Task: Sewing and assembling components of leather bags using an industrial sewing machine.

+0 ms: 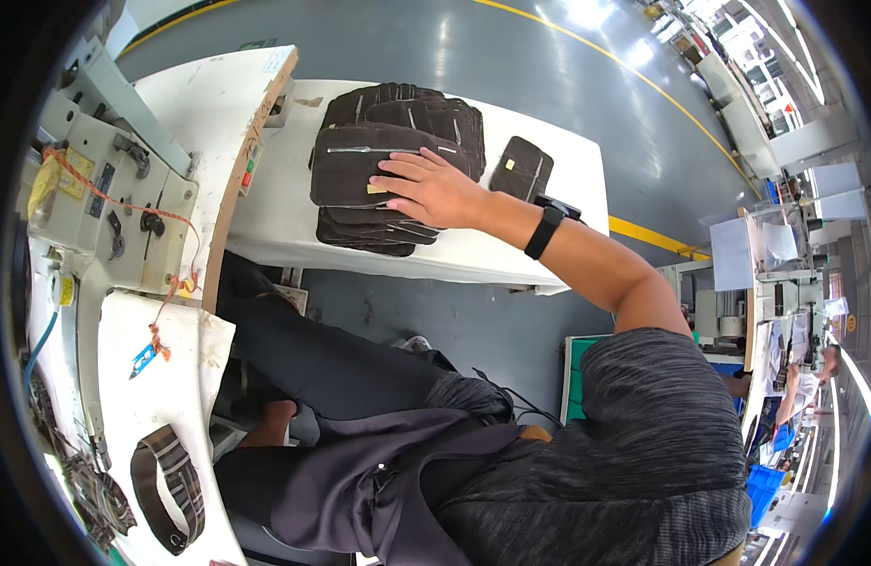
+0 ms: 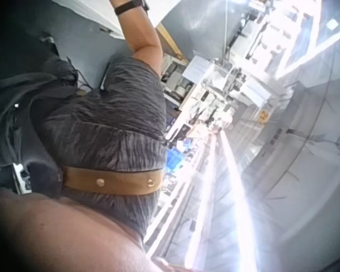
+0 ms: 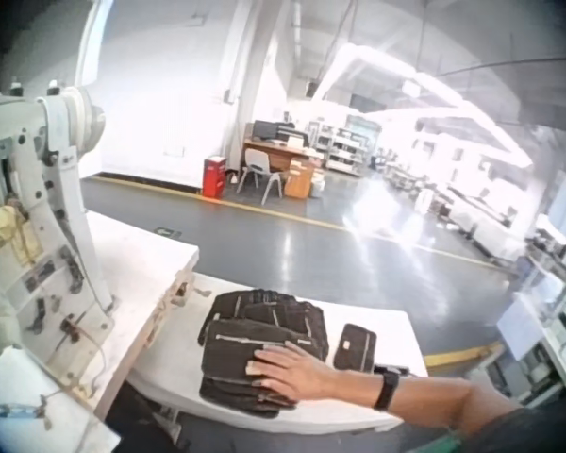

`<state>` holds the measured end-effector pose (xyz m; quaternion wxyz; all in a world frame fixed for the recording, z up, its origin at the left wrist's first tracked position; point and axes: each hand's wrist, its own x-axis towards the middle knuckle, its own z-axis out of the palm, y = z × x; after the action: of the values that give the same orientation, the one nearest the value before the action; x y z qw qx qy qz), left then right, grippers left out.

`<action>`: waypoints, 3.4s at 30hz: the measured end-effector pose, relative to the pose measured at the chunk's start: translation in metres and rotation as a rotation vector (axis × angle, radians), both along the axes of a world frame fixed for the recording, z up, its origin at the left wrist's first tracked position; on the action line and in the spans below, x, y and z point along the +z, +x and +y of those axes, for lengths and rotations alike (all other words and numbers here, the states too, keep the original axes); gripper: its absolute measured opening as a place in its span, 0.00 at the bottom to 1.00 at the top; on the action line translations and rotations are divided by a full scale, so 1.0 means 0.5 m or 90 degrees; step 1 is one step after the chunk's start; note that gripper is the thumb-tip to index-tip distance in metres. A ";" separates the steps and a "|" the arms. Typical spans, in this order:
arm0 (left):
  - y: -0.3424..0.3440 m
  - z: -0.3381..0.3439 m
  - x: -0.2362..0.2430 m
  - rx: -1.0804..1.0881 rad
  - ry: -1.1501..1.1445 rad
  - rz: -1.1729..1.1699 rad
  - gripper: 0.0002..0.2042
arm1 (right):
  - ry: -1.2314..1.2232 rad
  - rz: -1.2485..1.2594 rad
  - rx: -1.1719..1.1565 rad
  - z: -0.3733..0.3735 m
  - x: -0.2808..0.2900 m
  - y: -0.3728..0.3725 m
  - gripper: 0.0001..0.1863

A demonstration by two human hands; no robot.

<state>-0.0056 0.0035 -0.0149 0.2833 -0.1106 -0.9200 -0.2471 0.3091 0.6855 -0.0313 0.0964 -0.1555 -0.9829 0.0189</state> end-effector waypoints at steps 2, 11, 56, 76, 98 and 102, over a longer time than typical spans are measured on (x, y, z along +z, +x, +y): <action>-0.004 -0.006 -0.006 -0.029 -0.029 0.043 0.16 | -0.013 0.055 -0.036 -0.007 -0.011 0.001 0.21; -0.002 -0.026 -0.014 -0.021 -0.071 0.052 0.16 | 0.081 0.200 -0.095 -0.058 -0.008 0.020 0.12; -0.004 -0.013 -0.016 -0.011 -0.018 0.014 0.13 | -0.872 0.185 -0.396 0.349 0.126 -0.373 0.24; 0.010 0.033 0.061 0.083 0.068 -0.010 0.05 | -1.134 0.412 -0.478 0.353 -0.041 -0.561 0.25; 0.081 0.328 0.294 -0.489 0.250 -0.719 0.26 | -0.797 -0.079 0.320 -0.589 0.234 -0.495 0.21; 0.065 0.278 0.257 -0.467 0.287 -0.819 0.13 | -0.805 -0.232 0.361 -0.628 0.256 -0.531 0.20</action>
<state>0.0270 0.1422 0.1135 -0.3909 -0.1827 -0.7357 -0.5221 0.0435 0.3713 0.0966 -0.1867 0.0791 -0.7866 0.5832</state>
